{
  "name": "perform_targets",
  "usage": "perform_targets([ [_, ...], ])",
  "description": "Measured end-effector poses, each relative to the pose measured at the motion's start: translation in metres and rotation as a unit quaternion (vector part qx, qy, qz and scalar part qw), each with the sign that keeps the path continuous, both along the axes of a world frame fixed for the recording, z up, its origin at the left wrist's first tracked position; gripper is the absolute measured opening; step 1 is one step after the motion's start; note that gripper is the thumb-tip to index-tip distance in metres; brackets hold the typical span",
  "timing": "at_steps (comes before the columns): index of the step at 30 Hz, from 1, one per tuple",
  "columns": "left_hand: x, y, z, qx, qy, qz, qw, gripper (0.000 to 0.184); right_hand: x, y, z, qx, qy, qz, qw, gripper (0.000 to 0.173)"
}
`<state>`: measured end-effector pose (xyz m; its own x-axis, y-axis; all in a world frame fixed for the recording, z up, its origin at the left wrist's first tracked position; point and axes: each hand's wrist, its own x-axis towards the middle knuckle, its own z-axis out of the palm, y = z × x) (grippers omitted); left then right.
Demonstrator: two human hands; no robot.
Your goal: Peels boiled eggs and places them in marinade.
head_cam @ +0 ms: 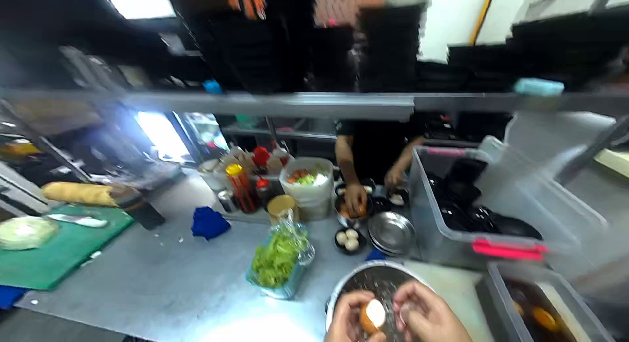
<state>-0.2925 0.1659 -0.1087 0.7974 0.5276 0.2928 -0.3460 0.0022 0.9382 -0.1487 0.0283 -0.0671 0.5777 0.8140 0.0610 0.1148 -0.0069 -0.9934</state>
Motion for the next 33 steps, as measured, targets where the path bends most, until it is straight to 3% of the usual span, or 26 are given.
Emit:
perform_targets([
  [5, -0.005, 0.008, 0.007, -0.053, -0.020, -0.036, 0.998, 0.058, 0.007, -0.005, -0.014, -0.007, -0.083, 0.074, 0.994, 0.023],
  [10, -0.004, -0.003, 0.011, 0.045, 0.052, 0.005, 0.998, 0.056, -0.003, -0.005, -0.011, -0.043, -0.060, 0.071, 0.995, 0.044],
  [19, 0.001, -0.008, 0.005, 0.162, 0.081, 0.038, 0.983, 0.053, -0.004, -0.006, -0.004, -0.034, 0.098, 0.096, 0.990, 0.034],
  [28, 0.004, -0.008, 0.001, 0.199, 0.083, 0.019, 0.976, 0.051, 0.001, -0.006, -0.007, -0.044, 0.145, 0.085, 0.985, 0.030],
  [33, 0.002, -0.006, 0.007, 0.120, 0.095, -0.005, 0.988, 0.056, 0.004, -0.009, -0.010, -0.045, 0.172, 0.084, 0.980, 0.032],
])
